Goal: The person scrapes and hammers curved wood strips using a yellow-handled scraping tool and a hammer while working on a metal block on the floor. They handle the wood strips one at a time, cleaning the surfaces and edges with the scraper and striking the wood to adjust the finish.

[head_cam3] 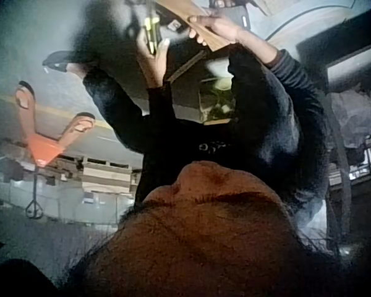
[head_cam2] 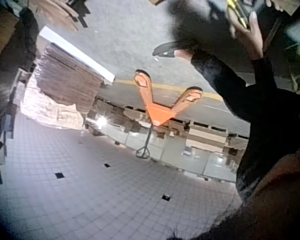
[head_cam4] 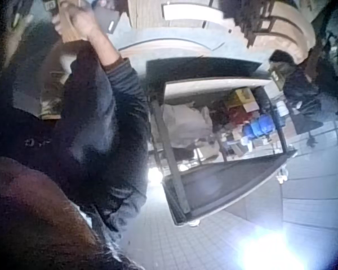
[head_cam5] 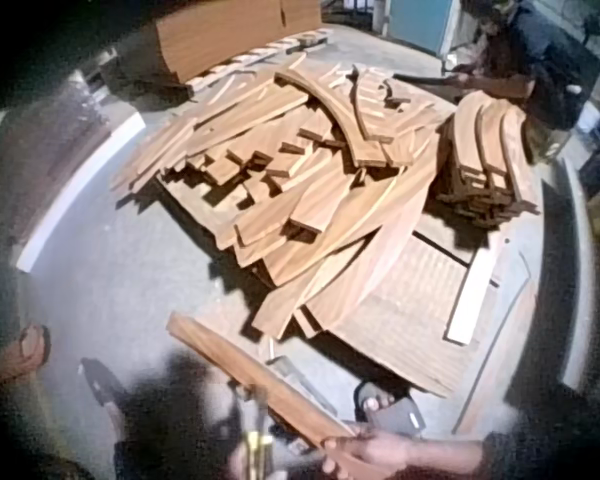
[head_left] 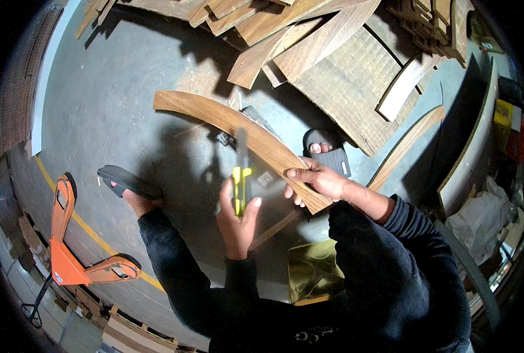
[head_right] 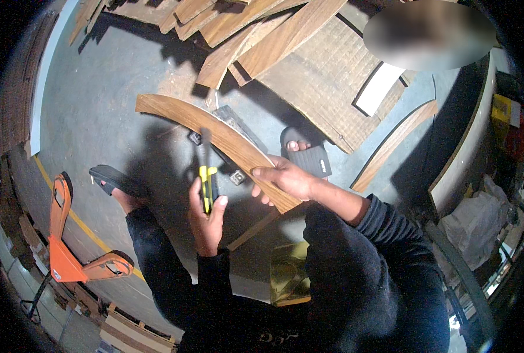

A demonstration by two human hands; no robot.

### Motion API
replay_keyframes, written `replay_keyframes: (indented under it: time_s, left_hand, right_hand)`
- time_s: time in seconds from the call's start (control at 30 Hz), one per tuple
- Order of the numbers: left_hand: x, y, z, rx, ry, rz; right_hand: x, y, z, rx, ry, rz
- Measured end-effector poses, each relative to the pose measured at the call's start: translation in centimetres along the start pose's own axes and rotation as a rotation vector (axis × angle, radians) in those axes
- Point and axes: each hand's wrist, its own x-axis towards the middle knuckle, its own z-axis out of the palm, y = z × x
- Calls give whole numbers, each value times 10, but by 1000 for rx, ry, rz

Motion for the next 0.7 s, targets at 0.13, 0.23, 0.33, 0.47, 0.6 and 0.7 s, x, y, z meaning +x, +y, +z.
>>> replay_keyframes:
  time_s: [0.13, 0.23, 0.33, 0.47, 0.6, 0.7]
  left_hand:
    - [3, 2, 0, 338, -252, -90]
    - [10, 11, 0, 438, -146, -148]
    - [20, 15, -3, 416, -116, -139]
    - [16, 20, -6, 386, -109, -92]
    - [18, 30, -9, 419, -130, -130]
    - [25, 35, -16, 516, -156, -195]
  right_hand:
    - [-4, -3, 1, 27, 13, 19]
    - [-5, -5, 6, 40, 26, 45]
    - [-5, -5, 9, 28, 46, 41]
    - [-10, -5, 17, 36, 60, -5]
    - [-10, -1, 17, 16, 74, -43]
    - [-5, -1, 22, 36, 57, -47]
